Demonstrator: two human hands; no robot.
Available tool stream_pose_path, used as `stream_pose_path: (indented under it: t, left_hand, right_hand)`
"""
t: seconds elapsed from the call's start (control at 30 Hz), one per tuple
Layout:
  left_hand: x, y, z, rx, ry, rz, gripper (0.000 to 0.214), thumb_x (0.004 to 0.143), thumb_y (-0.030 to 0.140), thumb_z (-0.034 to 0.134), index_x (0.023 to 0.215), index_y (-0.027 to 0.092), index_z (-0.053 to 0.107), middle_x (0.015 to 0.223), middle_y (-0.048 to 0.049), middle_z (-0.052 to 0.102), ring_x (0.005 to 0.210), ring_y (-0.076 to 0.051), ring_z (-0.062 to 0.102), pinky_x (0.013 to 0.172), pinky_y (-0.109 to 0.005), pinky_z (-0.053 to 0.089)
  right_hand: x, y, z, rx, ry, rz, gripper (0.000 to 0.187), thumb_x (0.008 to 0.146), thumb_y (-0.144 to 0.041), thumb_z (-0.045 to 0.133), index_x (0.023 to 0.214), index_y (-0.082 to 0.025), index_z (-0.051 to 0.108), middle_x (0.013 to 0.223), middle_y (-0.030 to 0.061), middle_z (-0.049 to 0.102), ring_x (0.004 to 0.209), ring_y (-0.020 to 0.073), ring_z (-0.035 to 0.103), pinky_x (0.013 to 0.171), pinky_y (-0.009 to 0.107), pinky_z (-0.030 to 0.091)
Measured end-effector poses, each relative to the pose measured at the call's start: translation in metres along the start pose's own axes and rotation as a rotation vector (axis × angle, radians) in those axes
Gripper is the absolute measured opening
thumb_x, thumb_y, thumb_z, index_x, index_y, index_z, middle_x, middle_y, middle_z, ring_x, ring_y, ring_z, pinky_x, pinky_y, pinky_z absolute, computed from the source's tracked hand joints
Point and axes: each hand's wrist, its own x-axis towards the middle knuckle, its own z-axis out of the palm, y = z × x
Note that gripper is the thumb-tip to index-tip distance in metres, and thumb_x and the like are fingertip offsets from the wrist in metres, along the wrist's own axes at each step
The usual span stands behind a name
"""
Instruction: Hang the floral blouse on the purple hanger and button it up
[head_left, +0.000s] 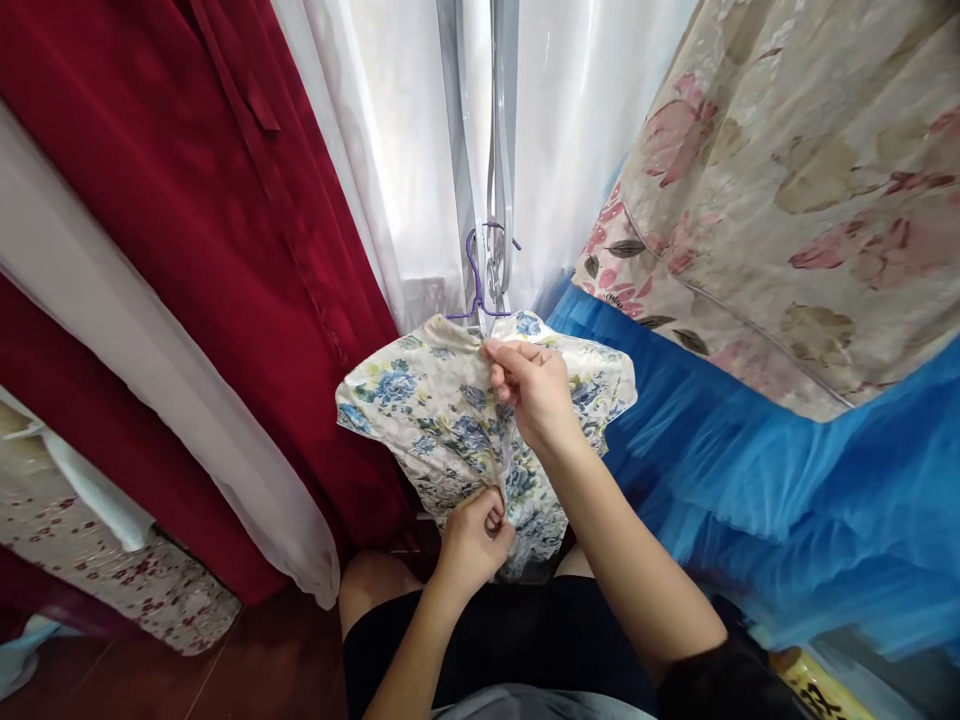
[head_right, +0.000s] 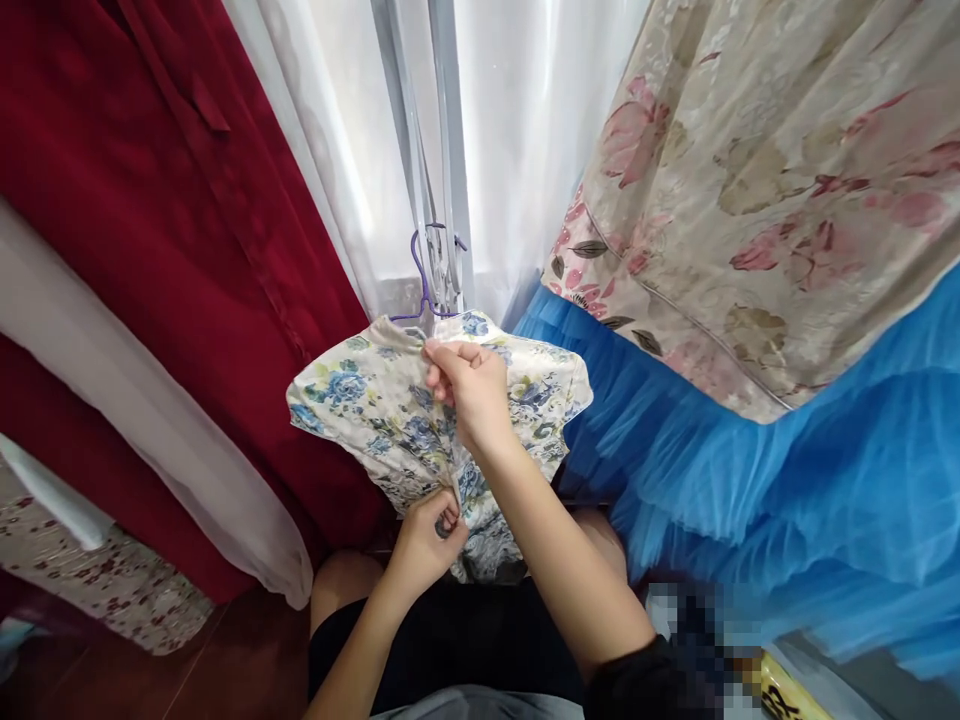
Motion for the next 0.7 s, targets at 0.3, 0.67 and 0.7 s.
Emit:
stream_pose_path:
  t: [0.3,0.67,0.7]
  left_hand:
    - [0.045,0.037,-0.060,-0.092,0.291,0.157,0.014,0.095,0.027,0.061,0.099,0.022,0.074,0.085,-0.0035,0.073,0.079,-0.019,0.068,0.078,-0.030,0.051]
    - [0.119,0.113,-0.114,0.229,0.553,0.706,0.010,0.100,0.018,0.059,0.098,0.017,0.069,0.090,-0.0019,0.074,0.081,-0.013,0.069,0.078,-0.025,0.053]
    - [0.117,0.112,-0.117,0.207,0.613,0.683,0.009,0.100,0.019,0.060,0.098,0.017,0.069,0.089,-0.0018,0.073,0.078,-0.012,0.069,0.076,-0.025,0.053]
  right_hand:
    - [-0.017,0.012,-0.016,-0.151,-0.042,-0.123,0.021,0.087,-0.040,0.072,0.083,-0.020,0.068,0.049,-0.0060,0.058,0.039,0.0077,0.043,0.041,0.021,0.034]
    - [-0.011,0.021,-0.031,-0.254,-0.124,-0.125,0.031,0.083,-0.043,0.074,0.071,-0.021,0.055,0.046,-0.0100,0.043,0.041,0.0057,0.030,0.044,0.022,0.020]
    - [-0.010,0.027,-0.033,-0.281,-0.122,-0.108,0.032,0.081,-0.042,0.074,0.069,-0.021,0.054,0.046,-0.0104,0.041,0.041,0.0053,0.027,0.044,0.022,0.017]
